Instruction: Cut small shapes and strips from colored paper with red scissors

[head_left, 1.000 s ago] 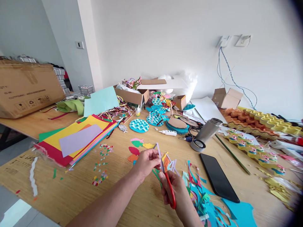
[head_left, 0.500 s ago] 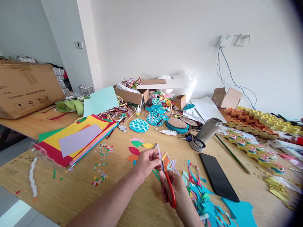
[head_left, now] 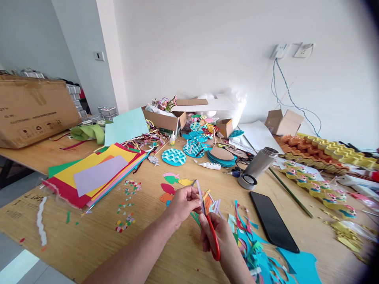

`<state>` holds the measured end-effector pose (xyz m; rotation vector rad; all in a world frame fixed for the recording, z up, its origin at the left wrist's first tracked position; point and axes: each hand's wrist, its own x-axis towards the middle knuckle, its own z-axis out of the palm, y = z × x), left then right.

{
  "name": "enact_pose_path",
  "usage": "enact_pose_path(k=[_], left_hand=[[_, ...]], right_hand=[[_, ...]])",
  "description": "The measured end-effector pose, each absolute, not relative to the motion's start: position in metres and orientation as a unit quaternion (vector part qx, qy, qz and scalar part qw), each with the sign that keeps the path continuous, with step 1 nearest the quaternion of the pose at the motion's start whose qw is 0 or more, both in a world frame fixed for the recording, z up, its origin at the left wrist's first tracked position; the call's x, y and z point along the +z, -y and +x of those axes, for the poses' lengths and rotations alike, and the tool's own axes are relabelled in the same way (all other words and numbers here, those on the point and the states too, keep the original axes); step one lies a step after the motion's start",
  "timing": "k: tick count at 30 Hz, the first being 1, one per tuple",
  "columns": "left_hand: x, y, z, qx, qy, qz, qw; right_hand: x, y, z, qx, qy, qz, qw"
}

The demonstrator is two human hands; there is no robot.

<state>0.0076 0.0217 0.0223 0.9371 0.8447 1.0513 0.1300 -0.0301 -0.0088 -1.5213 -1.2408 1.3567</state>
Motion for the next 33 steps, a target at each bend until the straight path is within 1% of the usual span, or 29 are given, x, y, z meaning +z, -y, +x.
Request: enact_pose_path(k=[7,16,33], left_hand=[[0.0213,-0.0221,0.0073,0.466,-0.378,0.423,0.679],[0.0203,-0.0217,0.0075,0.465,-0.38,0.422,0.679],[0.0185,-0.0233,0.0083,0.464,-0.381,0.417,0.682]], right_hand=[[-0.0072,0.0307,0.1304,0.52,0.49,-0.602,0.357],[-0.0109,0.0298,0.13,0.516,0.465,-0.621,0.363],[-0.0122,0.0301,0.1299,0.538,0.466,-0.597,0.37]])
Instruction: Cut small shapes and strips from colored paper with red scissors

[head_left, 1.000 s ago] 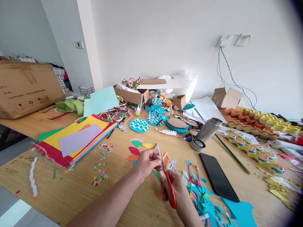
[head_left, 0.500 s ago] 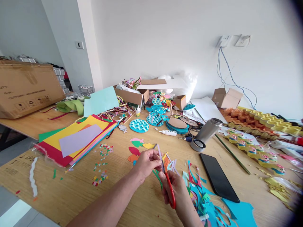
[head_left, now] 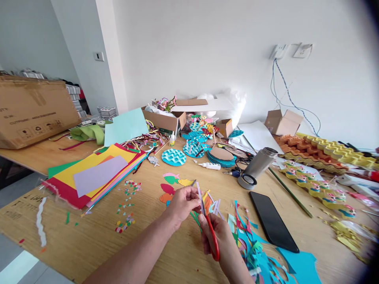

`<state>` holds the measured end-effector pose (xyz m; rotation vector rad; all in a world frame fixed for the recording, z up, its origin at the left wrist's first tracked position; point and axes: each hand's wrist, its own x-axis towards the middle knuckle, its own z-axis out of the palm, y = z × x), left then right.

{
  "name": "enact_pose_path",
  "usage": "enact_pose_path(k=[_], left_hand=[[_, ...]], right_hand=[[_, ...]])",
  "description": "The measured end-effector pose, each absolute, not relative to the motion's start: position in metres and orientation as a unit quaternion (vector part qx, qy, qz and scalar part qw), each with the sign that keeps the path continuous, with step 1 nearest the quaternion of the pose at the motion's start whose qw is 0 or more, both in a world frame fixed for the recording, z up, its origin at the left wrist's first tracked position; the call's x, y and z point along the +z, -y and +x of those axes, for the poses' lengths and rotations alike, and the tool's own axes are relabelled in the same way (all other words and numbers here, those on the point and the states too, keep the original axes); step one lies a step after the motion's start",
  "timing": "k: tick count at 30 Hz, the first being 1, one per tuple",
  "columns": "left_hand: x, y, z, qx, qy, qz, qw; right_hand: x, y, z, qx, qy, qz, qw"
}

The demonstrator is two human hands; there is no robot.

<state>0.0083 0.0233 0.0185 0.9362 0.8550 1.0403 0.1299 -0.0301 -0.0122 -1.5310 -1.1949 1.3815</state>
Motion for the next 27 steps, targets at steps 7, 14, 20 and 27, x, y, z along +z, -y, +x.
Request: enact_pose_path(k=[7,14,20,27], left_hand=[[0.0187,-0.023,0.008,0.462,-0.381,0.418,0.683],[0.0188,-0.0237,0.0082,0.465,-0.381,0.414,0.684],[0.019,-0.0231,0.0075,0.463,-0.376,0.417,0.686],[0.0191,-0.0232,0.0076,0.459,-0.374,0.417,0.69]], right_hand=[[-0.0116,0.0299,0.1306,0.525,0.485,-0.601,0.358],[-0.0132,0.0295,0.1307,0.525,0.468,-0.611,0.364],[-0.0155,0.0298,0.1307,0.526,0.462,-0.613,0.366],[-0.0179,0.0284,0.1308,0.527,0.455,-0.62,0.363]])
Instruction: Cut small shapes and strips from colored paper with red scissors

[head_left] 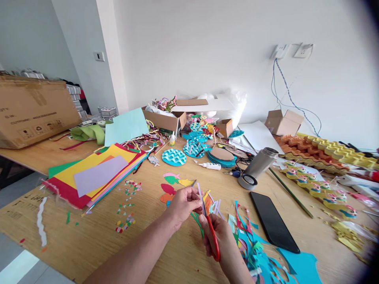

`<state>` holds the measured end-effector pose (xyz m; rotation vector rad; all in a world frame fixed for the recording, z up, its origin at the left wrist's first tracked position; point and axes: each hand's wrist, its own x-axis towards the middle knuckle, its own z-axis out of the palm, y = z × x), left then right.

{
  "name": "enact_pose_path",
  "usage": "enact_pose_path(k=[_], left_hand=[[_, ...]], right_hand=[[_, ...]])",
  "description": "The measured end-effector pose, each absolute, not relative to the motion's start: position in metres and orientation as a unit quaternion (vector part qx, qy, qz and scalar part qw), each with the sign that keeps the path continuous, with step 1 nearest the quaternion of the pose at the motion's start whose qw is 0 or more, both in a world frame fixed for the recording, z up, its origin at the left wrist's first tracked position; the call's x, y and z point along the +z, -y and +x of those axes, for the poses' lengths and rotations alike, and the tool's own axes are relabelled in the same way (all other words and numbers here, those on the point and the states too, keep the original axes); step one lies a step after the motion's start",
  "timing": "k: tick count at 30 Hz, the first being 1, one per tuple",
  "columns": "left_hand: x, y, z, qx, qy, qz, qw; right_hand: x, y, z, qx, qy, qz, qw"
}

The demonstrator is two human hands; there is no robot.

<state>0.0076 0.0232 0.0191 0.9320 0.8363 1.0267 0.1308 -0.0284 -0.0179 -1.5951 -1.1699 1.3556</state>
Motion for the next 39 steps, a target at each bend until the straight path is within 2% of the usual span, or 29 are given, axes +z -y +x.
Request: enact_pose_path(k=[10,19,29,32,39], left_hand=[[0.02,-0.023,0.007,0.464,-0.365,0.415,0.692],[0.014,-0.025,0.007,0.468,-0.357,0.41,0.697],[0.012,-0.03,0.003,0.465,-0.36,0.384,0.712],[0.011,-0.033,0.003,0.469,-0.361,0.377,0.712],[0.008,-0.035,0.002,0.48,-0.362,0.374,0.706]], right_hand=[[-0.008,0.03,0.132,0.511,0.431,-0.628,0.398],[0.017,0.034,0.141,0.432,0.395,-0.639,0.5],[0.037,0.027,0.178,0.357,0.24,-0.535,0.727],[0.045,0.035,0.197,0.384,0.13,-0.479,0.779],[0.045,0.074,0.213,0.551,0.035,-0.433,0.713]])
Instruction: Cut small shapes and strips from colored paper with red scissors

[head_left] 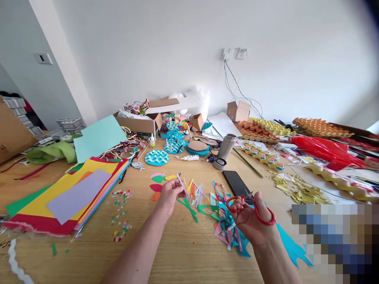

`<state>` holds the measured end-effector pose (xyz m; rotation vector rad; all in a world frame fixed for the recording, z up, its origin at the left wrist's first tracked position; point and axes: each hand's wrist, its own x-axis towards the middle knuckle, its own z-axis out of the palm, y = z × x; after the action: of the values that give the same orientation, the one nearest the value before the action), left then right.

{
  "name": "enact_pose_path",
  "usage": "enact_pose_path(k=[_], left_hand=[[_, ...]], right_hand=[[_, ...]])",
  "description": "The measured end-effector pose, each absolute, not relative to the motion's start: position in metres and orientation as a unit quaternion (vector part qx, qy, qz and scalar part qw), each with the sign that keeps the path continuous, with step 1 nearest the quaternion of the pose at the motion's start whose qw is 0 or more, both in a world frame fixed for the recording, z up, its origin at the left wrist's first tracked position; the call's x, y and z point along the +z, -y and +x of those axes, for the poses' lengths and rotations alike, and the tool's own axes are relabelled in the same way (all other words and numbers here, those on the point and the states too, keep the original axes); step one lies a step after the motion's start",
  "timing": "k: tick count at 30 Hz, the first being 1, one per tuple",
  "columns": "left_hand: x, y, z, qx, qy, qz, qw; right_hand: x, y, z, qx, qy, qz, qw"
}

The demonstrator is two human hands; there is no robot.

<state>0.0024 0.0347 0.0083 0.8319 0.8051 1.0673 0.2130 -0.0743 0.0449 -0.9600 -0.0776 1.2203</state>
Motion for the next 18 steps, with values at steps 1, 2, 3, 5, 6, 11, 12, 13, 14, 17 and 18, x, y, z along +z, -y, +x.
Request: enact_pose_path(k=[1,2,3,5,6,11,12,13,14,17,18], left_hand=[[0.008,-0.035,0.002,0.481,-0.363,0.376,0.703],[0.007,-0.035,0.002,0.481,-0.365,0.379,0.701],[0.006,-0.035,0.002,0.481,-0.366,0.383,0.698],[0.005,-0.036,0.002,0.478,-0.369,0.392,0.694],[0.004,-0.036,0.001,0.477,-0.371,0.396,0.691],[0.001,-0.039,0.0,0.487,-0.385,0.399,0.675],[0.001,-0.04,0.0,0.49,-0.389,0.397,0.672],[0.0,-0.04,0.0,0.493,-0.392,0.395,0.669],[0.0,-0.041,0.0,0.495,-0.395,0.393,0.666],[-0.001,-0.043,-0.001,0.501,-0.399,0.39,0.662],[-0.001,-0.043,-0.001,0.503,-0.398,0.39,0.661]], right_hand=[[0.044,0.078,0.212,0.566,0.052,-0.439,0.696],[0.044,0.081,0.21,0.574,0.081,-0.456,0.675],[0.044,0.084,0.209,0.572,0.118,-0.483,0.653],[0.043,0.09,0.206,0.532,0.213,-0.56,0.598],[0.043,0.094,0.204,0.494,0.267,-0.607,0.562],[0.035,0.119,0.182,0.259,0.541,-0.76,0.25],[0.033,0.124,0.173,0.242,0.579,-0.755,0.19],[0.03,0.128,0.163,0.229,0.614,-0.742,0.144],[0.027,0.131,0.153,0.21,0.652,-0.72,0.115],[0.022,0.133,0.122,0.171,0.713,-0.677,0.069],[0.022,0.132,0.114,0.165,0.725,-0.667,0.052]])
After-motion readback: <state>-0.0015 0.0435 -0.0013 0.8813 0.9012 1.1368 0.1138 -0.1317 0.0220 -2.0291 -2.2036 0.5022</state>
